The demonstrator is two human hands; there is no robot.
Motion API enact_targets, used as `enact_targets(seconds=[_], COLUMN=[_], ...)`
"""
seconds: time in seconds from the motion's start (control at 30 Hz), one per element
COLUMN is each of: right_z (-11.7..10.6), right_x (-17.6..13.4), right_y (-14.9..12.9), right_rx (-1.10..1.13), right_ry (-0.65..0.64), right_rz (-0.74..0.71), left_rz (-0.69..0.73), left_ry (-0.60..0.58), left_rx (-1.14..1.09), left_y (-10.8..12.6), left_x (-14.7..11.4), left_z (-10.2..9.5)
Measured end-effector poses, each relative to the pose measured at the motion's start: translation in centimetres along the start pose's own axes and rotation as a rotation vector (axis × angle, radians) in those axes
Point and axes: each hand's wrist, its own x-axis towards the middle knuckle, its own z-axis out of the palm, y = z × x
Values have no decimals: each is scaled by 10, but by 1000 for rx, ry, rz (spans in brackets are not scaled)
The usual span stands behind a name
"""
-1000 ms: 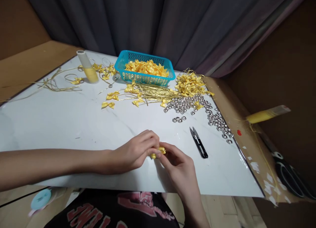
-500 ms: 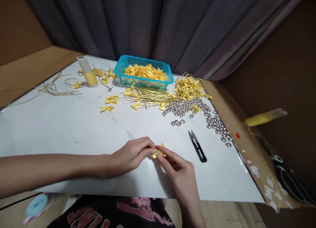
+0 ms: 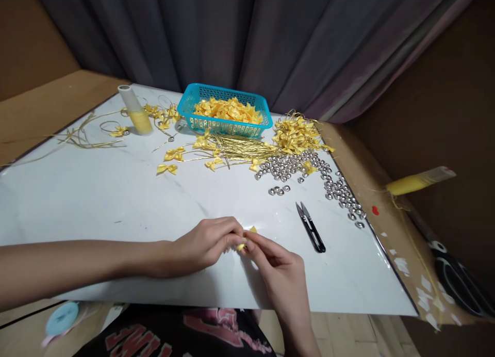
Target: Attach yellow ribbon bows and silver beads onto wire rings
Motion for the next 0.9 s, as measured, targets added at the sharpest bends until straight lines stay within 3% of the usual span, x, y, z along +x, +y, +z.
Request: enact_targets(seconds=[0.27, 0.57, 0.9], right_z=[3, -2, -4], right_x=[-3, 2, 0], right_y=[-3, 3, -1], right_rx=[-26, -118, -48], right_ry=[28, -58, -109], right_rz=[-2, -63, -27], left_rz=[14, 7, -121], left_ry=[11, 47, 46], left_rx=[35, 20, -83], left_y=[0, 2, 2], left_x=[1, 0, 1], left_z=[0, 1, 1])
